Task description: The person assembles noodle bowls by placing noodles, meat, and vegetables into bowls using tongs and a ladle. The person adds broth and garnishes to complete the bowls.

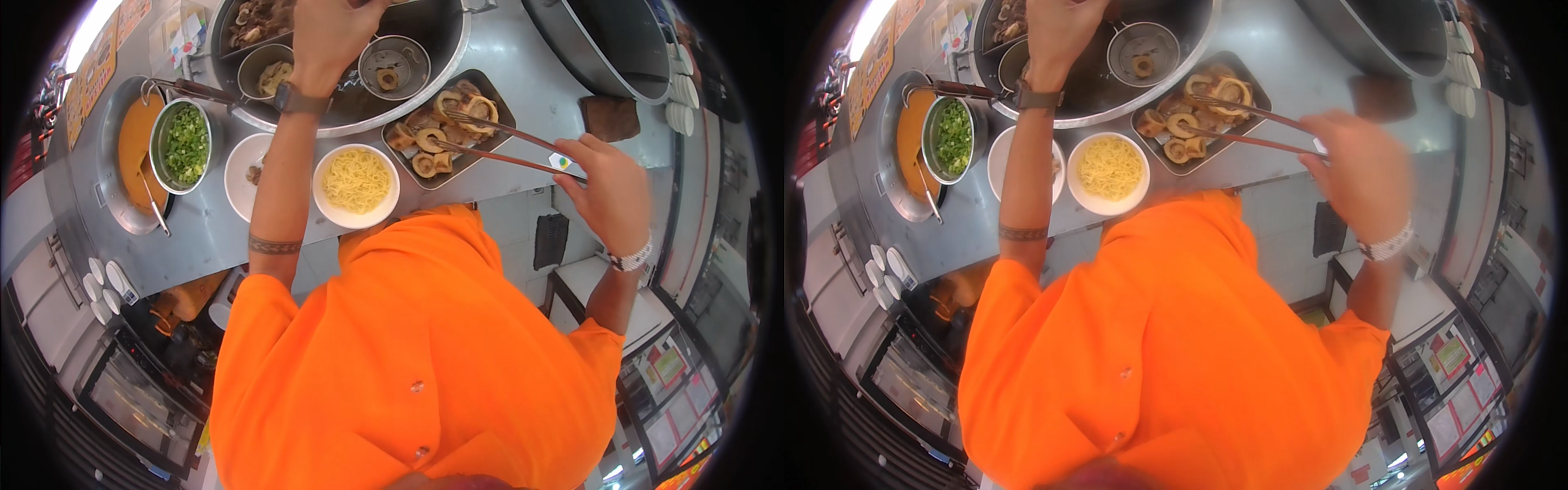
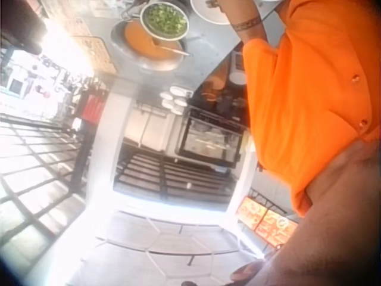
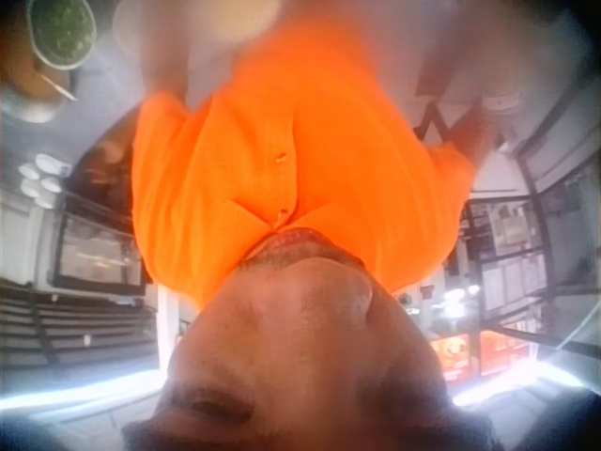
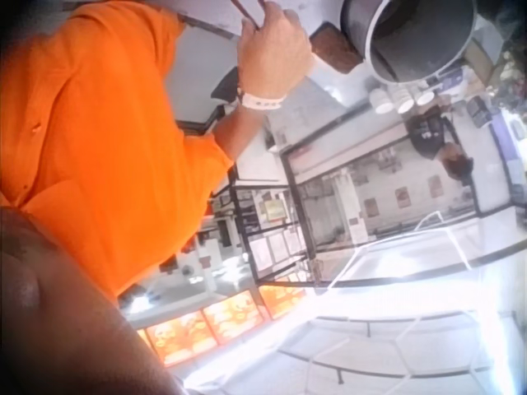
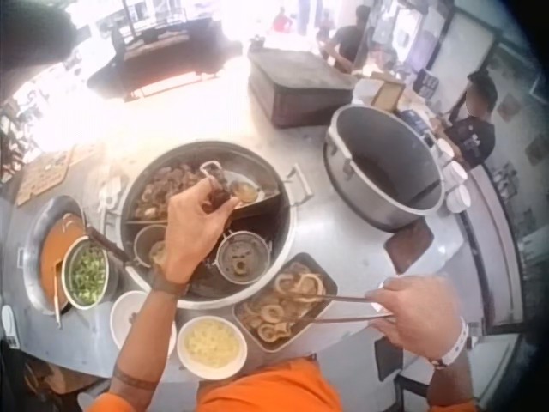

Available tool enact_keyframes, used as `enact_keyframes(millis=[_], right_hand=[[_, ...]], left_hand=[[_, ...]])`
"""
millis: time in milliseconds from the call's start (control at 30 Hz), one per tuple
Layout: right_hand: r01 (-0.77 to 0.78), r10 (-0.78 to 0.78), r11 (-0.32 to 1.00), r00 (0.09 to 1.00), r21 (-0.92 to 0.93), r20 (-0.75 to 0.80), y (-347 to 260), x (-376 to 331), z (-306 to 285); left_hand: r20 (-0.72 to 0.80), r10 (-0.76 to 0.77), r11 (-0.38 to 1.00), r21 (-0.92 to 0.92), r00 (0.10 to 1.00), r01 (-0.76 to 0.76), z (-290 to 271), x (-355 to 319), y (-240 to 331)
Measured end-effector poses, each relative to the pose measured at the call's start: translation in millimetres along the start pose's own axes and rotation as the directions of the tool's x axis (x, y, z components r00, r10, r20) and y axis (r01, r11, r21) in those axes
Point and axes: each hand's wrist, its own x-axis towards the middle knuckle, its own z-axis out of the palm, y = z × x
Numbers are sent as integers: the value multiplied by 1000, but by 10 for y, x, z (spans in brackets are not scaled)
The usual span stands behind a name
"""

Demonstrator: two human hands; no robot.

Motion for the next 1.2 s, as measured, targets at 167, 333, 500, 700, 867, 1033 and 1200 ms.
enact_keyframes(millis=[167,333,500,700,867,1033,1200], right_hand=[[88,-92,989,995,-117,-28,-285,91,216],[139,-136,973,990,-184,31,-546,154,401],[138,-136,984,990,-113,26,-323,133,358],[114,-110,985,993,126,-36,157,48,97],[102,-82,992,966,69,-247,20,381,159],[113,-173,976,922,-185,-348,-282,1152,807],[45,-83,987,965,-155,-248,-366,1120,629]], left_hand=[[-6,45,999,1,999,-45,40,-30,29],[6,14,998,54,1000,-15,21,-42,57],[-35,-9,998,-64,999,7,-14,-94,19],[-65,-16,1000,-24,998,14,-28,-115,-36],[-52,0,1000,-3,999,0,-21,-76,55],[-57,29,1000,3,998,-29,30,2,137],[-39,-1,997,-82,999,-3,68,82,-56]])
